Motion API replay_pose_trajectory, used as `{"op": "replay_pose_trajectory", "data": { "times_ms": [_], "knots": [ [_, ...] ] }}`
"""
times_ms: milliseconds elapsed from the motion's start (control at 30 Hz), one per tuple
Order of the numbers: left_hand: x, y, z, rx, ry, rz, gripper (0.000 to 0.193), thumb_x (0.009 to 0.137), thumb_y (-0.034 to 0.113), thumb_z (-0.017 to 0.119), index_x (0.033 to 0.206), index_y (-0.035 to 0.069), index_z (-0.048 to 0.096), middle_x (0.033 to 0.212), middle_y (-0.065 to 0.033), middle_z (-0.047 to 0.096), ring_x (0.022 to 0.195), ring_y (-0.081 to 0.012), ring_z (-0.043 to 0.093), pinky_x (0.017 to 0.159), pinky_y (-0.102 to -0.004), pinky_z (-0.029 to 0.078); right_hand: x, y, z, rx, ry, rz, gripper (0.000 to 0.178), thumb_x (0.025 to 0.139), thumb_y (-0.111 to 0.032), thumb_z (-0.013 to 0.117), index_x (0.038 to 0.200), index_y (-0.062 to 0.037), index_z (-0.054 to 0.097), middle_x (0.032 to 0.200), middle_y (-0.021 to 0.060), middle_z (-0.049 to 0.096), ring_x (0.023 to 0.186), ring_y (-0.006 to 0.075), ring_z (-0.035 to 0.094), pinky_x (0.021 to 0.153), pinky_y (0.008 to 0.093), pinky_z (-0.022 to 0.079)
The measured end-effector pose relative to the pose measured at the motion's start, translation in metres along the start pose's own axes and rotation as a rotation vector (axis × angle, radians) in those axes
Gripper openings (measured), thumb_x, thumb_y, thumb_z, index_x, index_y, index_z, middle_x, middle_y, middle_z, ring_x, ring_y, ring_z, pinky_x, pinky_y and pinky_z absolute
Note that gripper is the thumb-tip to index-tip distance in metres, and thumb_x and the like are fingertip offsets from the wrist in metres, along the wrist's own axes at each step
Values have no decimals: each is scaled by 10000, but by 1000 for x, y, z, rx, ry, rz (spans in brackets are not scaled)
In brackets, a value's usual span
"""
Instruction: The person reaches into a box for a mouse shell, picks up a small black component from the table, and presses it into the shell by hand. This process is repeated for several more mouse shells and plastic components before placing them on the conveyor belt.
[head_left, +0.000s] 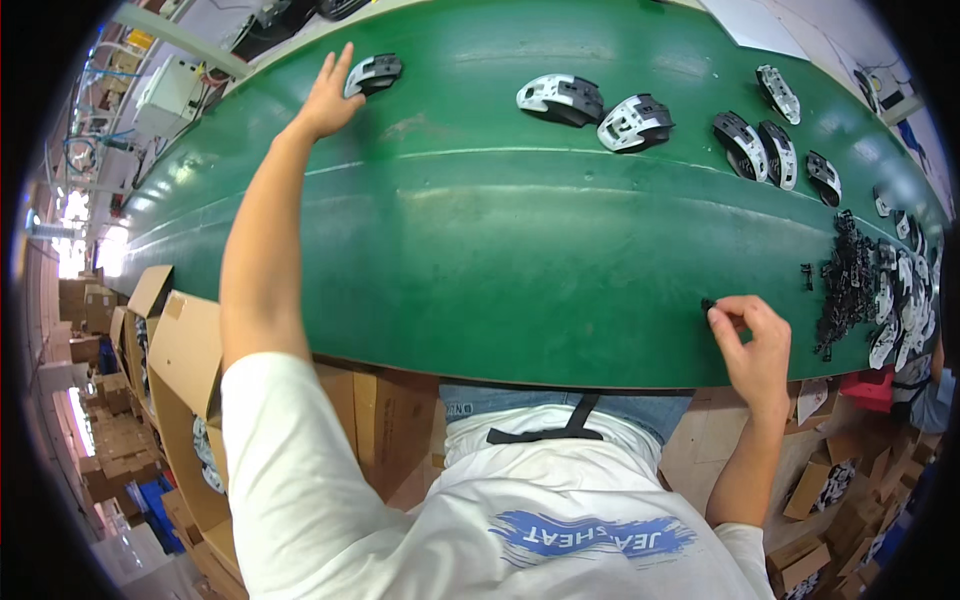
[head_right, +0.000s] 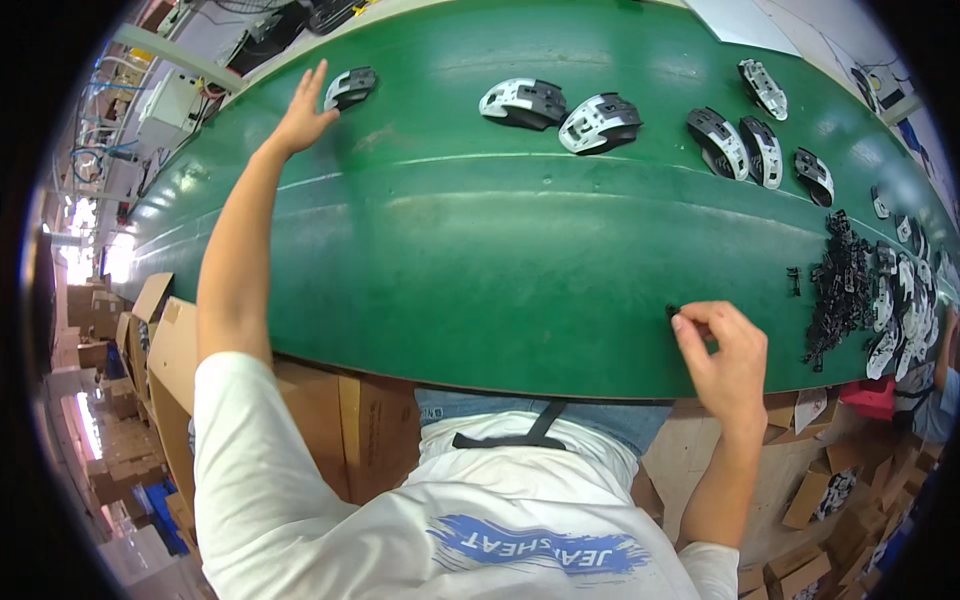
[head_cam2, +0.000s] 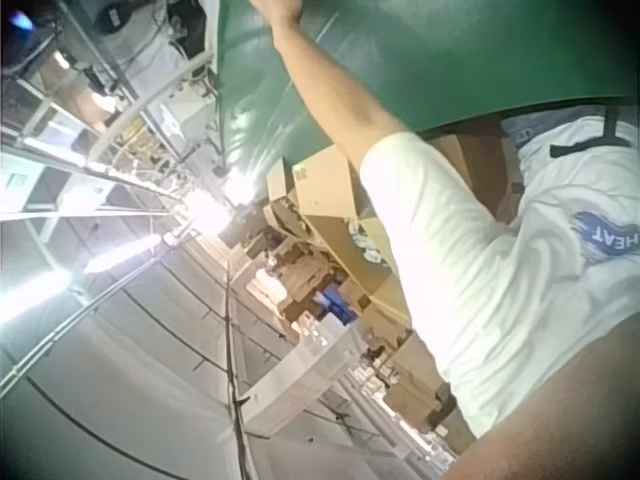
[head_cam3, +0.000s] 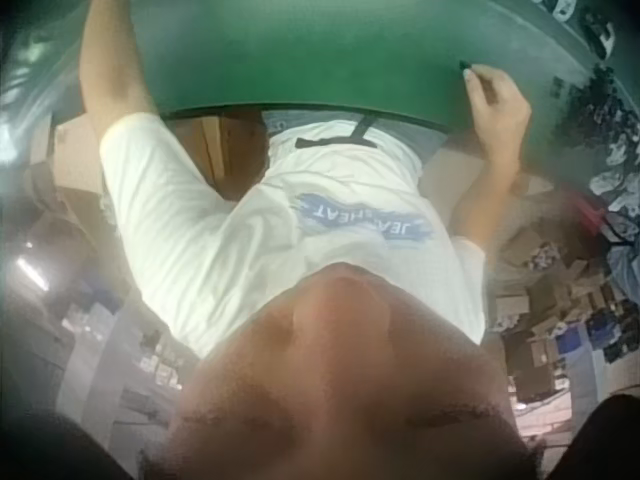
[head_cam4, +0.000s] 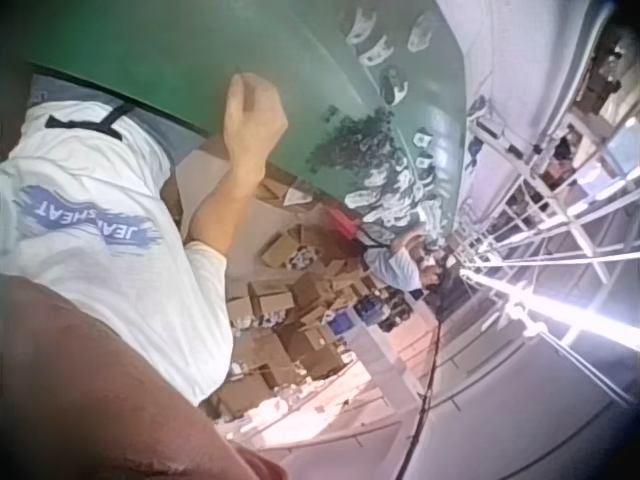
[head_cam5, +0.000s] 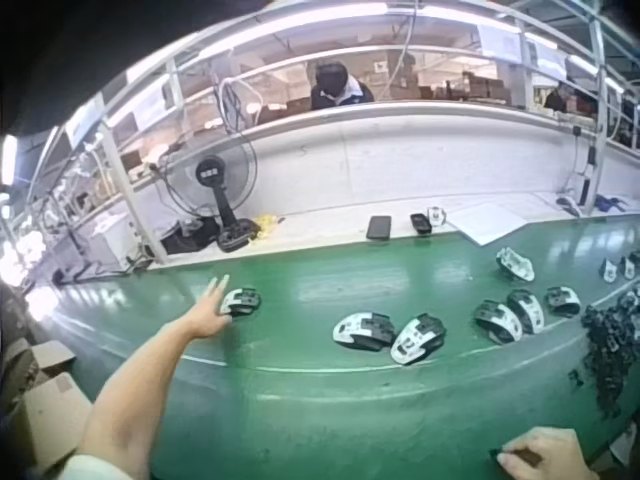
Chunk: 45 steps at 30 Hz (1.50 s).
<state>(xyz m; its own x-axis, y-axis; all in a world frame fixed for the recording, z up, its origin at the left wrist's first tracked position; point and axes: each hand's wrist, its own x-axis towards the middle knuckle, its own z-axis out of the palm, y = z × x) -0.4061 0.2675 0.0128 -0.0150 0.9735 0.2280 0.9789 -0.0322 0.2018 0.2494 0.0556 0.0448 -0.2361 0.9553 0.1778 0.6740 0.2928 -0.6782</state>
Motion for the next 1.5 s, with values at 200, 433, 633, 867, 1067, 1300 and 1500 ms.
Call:
{"op": "replay_pose_trajectory", "data": {
  "times_ms": [200, 433, 633, 867, 1067, 1300, 1500],
  "knots": [
    [24, 5, 21, -168, -222, -135, 671, 1018, 209, 693, 1625, 68, 446, 1465, -184, 609, 1349, -305, 566, 1168, -400, 426, -10, -4, 16, 243, -42, 32, 88, 915, -29, 808, 977, 19, 768, 890, 102, 763, 744, 175, 713, 696, 308, 574],
    [-18, 111, 52, -613, 92, -436, 531, 1048, 393, 660, 1465, 68, 618, 1304, -171, 680, 1196, -303, 659, 1053, -419, 512, 32, -30, 43, 435, -85, -166, 103, 923, -49, 816, 1000, -3, 765, 912, 94, 773, 748, 179, 719, 702, 306, 579],
    [13, 186, 61, -53, 28, -657, 1007, 858, 794, 679, 1523, 52, 538, 1583, -269, 455, 1360, -459, 577, 1161, -477, 459, 28, -47, 60, 479, -267, -260, 105, 942, -75, 810, 1019, -14, 773, 924, 109, 771, 793, 201, 764, 723, 324, 616],
    [-9, 204, 18, -1202, -115, -456, 728, 967, 378, 673, 1571, 12, 494, 1461, -194, 644, 1331, -389, 637, 1177, -505, 464, -4, -18, 59, 545, -192, -60, 115, 965, -79, 798, 1037, 6, 768, 956, 104, 787, 804, 178, 766, 737, 303, 610],
    [-137, 325, 6, -2607, -561, -55, 844, 1006, 304, 563, 1716, 7, 215, 1744, -323, 208, 1612, -518, 229, 1258, -561, 387, 20, -51, 43, 932, -102, 49, 116, 942, -48, 827, 1026, 14, 777, 957, 104, 794, 805, 156, 767, 735, 288, 605],
    [-202, 403, -2, -2544, -406, -281, 734, 1062, 348, 486, 1687, 28, 274, 1635, -254, 429, 1503, -434, 468, 1221, -553, 443, 35, -72, 42, 621, 131, -206, 142, 860, -32, 874, 965, -33, 779, 798, 45, 726, 675, 137, 668, 656, 291, 533],
    [-214, 414, 1, -2219, -252, -159, 743, 1027, 280, 534, 1671, 10, 277, 1629, -211, 436, 1485, -332, 501, 1222, -469, 444, 28, -66, 56, 253, 293, -212, 146, 819, -67, 887, 888, -110, 765, 693, -22, 682, 605, 142, 602, 670, 330, 411]
  ]
}}
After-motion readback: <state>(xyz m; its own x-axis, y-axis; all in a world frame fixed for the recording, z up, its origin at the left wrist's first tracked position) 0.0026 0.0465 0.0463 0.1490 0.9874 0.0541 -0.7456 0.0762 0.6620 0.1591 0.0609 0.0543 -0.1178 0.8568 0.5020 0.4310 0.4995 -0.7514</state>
